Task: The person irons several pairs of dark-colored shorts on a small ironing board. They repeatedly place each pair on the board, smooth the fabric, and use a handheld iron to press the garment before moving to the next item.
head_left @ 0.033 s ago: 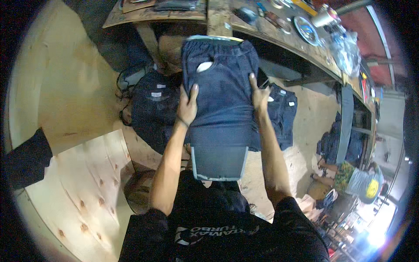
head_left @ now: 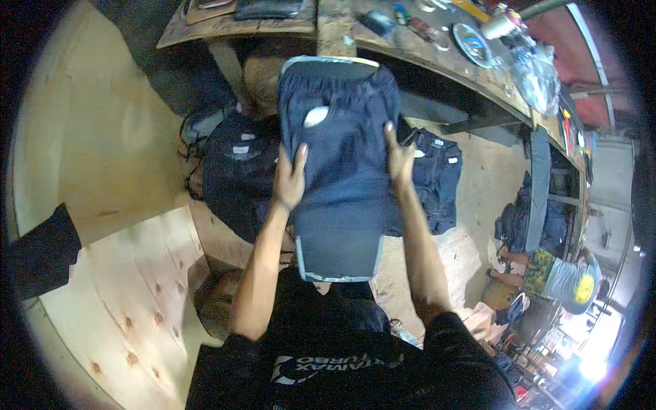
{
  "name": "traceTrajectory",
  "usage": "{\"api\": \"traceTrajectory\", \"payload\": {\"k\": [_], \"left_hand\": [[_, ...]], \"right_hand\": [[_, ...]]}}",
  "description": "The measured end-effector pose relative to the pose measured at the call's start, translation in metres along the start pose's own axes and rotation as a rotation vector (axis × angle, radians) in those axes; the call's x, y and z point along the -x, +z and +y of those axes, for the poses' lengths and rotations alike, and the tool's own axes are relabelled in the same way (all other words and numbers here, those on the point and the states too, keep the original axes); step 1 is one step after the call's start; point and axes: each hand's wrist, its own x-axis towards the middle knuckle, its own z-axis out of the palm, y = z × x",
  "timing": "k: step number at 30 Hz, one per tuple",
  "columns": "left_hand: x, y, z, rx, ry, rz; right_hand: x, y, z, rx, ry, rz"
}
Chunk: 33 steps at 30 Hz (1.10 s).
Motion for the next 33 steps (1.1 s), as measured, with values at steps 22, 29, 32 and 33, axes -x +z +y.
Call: {"api": "traceTrajectory", "payload": {"k": [22, 29, 32, 33], "left_hand": [[0.120, 0.153, 0.096, -0.399, 0.578, -0.177], [0.034, -0.074, -0.058, -0.465, 0.282, 0.514], [-0.024, -0.111, -0.168, -1.075, 0.191, 0.232], [-0.037, -0.112, -0.197, -1.260, 0.240, 0.159]], "right_hand": [[0.123, -0.331, 0.134, 0.670, 0.279, 0.468], [0.243, -0.277, 0.224, 0.414, 0.366, 0.140], [0.301, -0.231, 0.178, 0.440, 0.500, -0.136], [0.311, -0.216, 0.163, 0.489, 0.467, -0.273]]}}
